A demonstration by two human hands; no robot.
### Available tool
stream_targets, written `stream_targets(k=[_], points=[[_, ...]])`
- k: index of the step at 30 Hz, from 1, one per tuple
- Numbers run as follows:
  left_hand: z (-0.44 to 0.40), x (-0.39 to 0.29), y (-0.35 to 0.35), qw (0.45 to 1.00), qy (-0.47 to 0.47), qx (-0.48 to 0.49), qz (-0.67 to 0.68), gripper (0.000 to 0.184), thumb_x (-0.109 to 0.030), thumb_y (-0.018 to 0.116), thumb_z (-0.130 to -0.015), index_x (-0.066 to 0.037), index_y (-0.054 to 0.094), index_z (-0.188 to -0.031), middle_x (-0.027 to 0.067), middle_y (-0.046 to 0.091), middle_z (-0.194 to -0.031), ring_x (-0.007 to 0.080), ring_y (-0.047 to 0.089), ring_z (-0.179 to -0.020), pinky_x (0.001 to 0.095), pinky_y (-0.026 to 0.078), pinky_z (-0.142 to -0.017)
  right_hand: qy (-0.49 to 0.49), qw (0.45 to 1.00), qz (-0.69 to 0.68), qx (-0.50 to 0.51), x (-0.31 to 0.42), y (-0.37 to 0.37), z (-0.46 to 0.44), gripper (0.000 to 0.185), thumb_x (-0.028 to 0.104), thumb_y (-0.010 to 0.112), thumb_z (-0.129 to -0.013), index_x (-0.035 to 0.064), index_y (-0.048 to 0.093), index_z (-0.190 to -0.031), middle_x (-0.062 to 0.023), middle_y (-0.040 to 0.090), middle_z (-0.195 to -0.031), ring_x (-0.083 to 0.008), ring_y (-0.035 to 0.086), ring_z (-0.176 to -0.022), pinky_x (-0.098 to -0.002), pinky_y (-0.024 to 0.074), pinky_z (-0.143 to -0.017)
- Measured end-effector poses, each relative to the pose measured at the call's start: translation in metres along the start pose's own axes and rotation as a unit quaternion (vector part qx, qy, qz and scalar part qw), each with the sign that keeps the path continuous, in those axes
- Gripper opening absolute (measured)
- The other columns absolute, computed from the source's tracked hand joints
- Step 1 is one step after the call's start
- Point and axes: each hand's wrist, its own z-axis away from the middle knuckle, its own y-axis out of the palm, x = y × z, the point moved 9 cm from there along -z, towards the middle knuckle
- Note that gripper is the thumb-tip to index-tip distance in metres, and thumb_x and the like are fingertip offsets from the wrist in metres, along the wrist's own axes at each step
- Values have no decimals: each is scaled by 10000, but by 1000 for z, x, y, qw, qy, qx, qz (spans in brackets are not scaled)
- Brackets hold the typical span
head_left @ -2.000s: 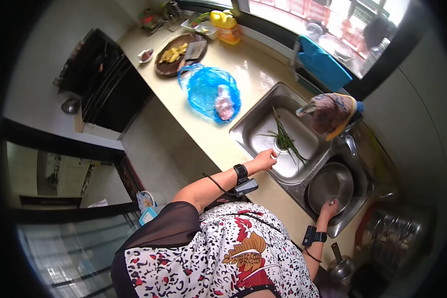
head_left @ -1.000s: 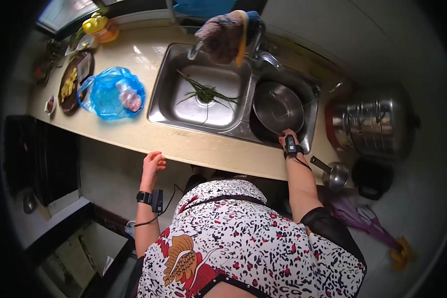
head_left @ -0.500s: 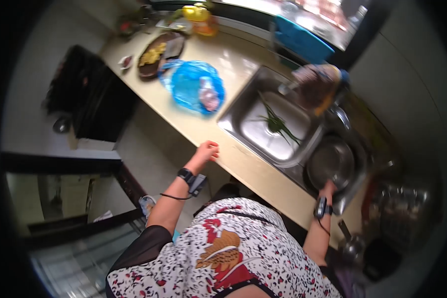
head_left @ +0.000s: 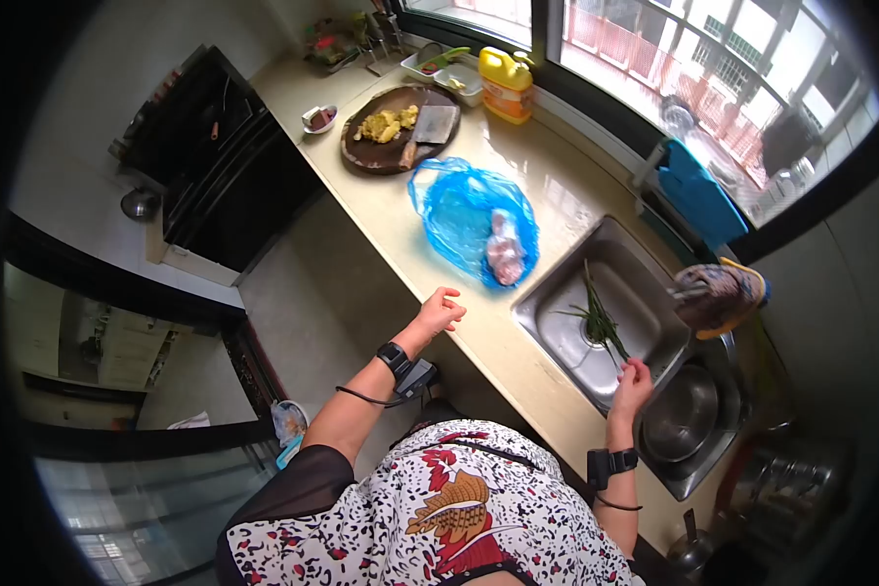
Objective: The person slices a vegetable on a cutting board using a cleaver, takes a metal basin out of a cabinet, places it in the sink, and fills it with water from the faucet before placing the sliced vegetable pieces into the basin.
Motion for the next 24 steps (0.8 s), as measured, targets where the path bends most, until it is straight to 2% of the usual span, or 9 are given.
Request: stream_targets(k=[6, 9, 10, 11, 13, 15, 17, 20, 24], points=[[-34, -18, -140, 999, 41, -17, 21, 502, -165, 693, -801, -54, 453, -1228, 44, 535, -967, 109, 558, -841, 257, 508, -663, -129, 982, -86, 106, 184, 207, 69, 205, 21, 514, -897, -24, 594, -1080, -76, 646, -960, -129, 651, -814, -219, 488, -632], [-51, -31, -207, 995, 83, -49, -1, 506, -150, 700, -781, -53, 464, -1218, 54, 530, -970, 108, 545, -842, 253, 501, -687, -98, 971, -114, 184, 230, 325, 96, 185, 23, 512, -896, -3, 601, -1057, -85, 662, -870, -135, 653, -778, -220, 483, -631], [-60, -34, -228, 993, 100, -57, -8, 514, -148, 705, -771, -47, 463, -1214, 60, 529, -984, 111, 539, -852, 251, 495, -693, -186, 957, -85, 207, 245, 366, 101, 184, 34, 516, -910, -3, 575, -1080, -108, 638, -1005, -162, 655, -827, -235, 520, -620], [-69, -38, -246, 992, 109, -65, -11, 507, -145, 704, -765, -41, 471, -1204, 57, 526, -991, 121, 534, -880, 260, 491, -718, -175, 956, -62, 226, 264, 401, 112, 195, 39, 525, -904, 0, 560, -1092, -116, 633, -1038, -172, 659, -831, -251, 537, -628], [-87, -52, -279, 985, 138, -104, -22, 544, -160, 732, -703, -46, 496, -1180, 72, 534, -960, 137, 543, -857, 279, 496, -759, -184, 951, -36, 244, 250, 480, 112, 212, 45, 532, -894, -9, 534, -1099, -123, 630, -1042, -181, 656, -850, -270, 557, -653], [-105, -69, -298, 982, 144, -116, -42, 553, -164, 731, -694, -51, 494, -1180, 86, 545, -983, 159, 540, -907, 302, 487, -793, -210, 953, 15, 219, 257, 535, 118, 276, 93, 583, -837, -24, 527, -1082, -202, 639, -1001, -272, 655, -808, -369, 521, -702], [-129, -78, -314, 979, 148, -124, -60, 563, -172, 732, -684, -54, 491, -1180, 102, 553, -1013, 183, 538, -952, 324, 475, -827, -153, 957, 52, 240, 249, 585, 115, 320, 105, 604, -815, -13, 515, -1099, -205, 608, -1042, -303, 611, -918, -411, 479, -830], [-164, -83, -333, 980, 144, -119, -71, 603, -202, 740, -666, -55, 480, -1189, 142, 551, -1098, 237, 524, -1043, 365, 436, -907, -212, 947, 157, 185, 243, 637, 99, 372, 122, 648, -782, 13, 514, -1112, -209, 544, -1130, -342, 510, -1079, -439, 399, -947], [-194, -87, -367, 981, 119, -111, -108, 639, -216, 755, -662, -40, 467, -1205, 159, 521, -1154, 257, 493, -1097, 375, 414, -937, -181, 946, 242, 115, 224, 682, 65, 420, 143, 709, -744, 48, 525, -1109, -216, 441, -1243, -393, 401, -1168, -459, 359, -984]])
